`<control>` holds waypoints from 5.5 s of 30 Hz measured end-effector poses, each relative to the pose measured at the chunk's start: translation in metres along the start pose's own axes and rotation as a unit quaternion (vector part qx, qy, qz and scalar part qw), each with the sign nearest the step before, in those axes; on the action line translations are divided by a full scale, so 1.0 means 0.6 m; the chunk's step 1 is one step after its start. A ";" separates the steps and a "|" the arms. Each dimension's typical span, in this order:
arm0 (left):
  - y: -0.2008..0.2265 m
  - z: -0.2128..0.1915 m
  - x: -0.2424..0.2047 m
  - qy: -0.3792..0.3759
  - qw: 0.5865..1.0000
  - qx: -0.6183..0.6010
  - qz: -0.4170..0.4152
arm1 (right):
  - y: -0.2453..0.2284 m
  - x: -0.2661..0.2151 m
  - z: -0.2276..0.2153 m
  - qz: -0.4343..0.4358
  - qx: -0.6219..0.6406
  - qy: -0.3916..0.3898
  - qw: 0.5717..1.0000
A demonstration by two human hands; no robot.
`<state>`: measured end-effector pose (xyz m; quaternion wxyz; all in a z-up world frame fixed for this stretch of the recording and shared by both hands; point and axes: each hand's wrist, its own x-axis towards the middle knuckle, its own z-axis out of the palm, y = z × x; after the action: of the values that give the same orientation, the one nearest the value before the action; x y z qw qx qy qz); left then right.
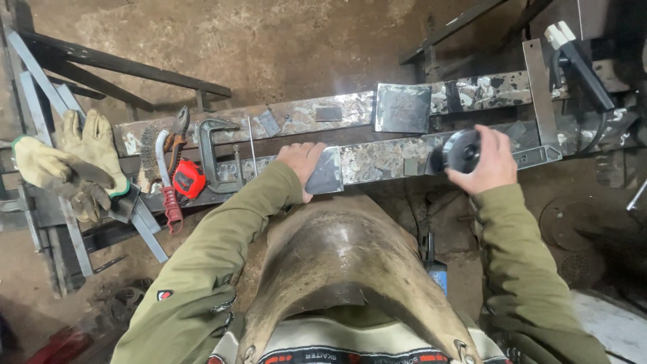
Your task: Measuring and checking the fit of metal plates and a circular component on a workbench in a workshop.
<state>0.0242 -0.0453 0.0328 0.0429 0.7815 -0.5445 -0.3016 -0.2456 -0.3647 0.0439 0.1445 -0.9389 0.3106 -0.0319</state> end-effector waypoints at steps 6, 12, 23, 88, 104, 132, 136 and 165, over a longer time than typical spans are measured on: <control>-0.016 0.016 0.006 -0.018 1.000 0.012 -0.002 | -0.149 -0.019 0.014 -0.112 0.044 -0.092 0.988; -0.021 -0.003 -0.056 0.121 0.991 -0.036 0.034 | -0.288 -0.023 0.057 -0.290 0.124 -0.109 0.943; -0.040 0.092 -0.109 0.268 0.960 -0.074 0.013 | -0.405 -0.004 0.115 -0.358 0.075 -0.151 0.918; -0.116 0.172 -0.062 0.253 0.937 -0.234 0.058 | -0.246 -0.046 0.229 -0.234 0.238 -0.105 0.937; -0.119 0.174 -0.065 0.248 0.935 -0.245 0.062 | -0.254 -0.042 0.221 -0.232 0.264 -0.102 0.931; -0.107 0.071 -0.130 0.232 0.957 -0.173 0.030 | -0.265 -0.049 0.198 -0.227 0.260 -0.104 0.933; -0.194 0.056 -0.197 0.339 0.934 -0.082 -0.075 | -0.256 -0.063 0.181 -0.221 0.248 -0.050 0.942; -0.046 0.192 -0.145 0.370 0.914 -0.164 -0.030 | -0.245 -0.082 0.182 -0.196 0.268 -0.046 0.942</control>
<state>-0.0322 0.0719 -0.0348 0.3601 0.8352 -0.4084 -0.0771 -0.1845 -0.1955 -0.0164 0.3955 -0.9084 0.0934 -0.0985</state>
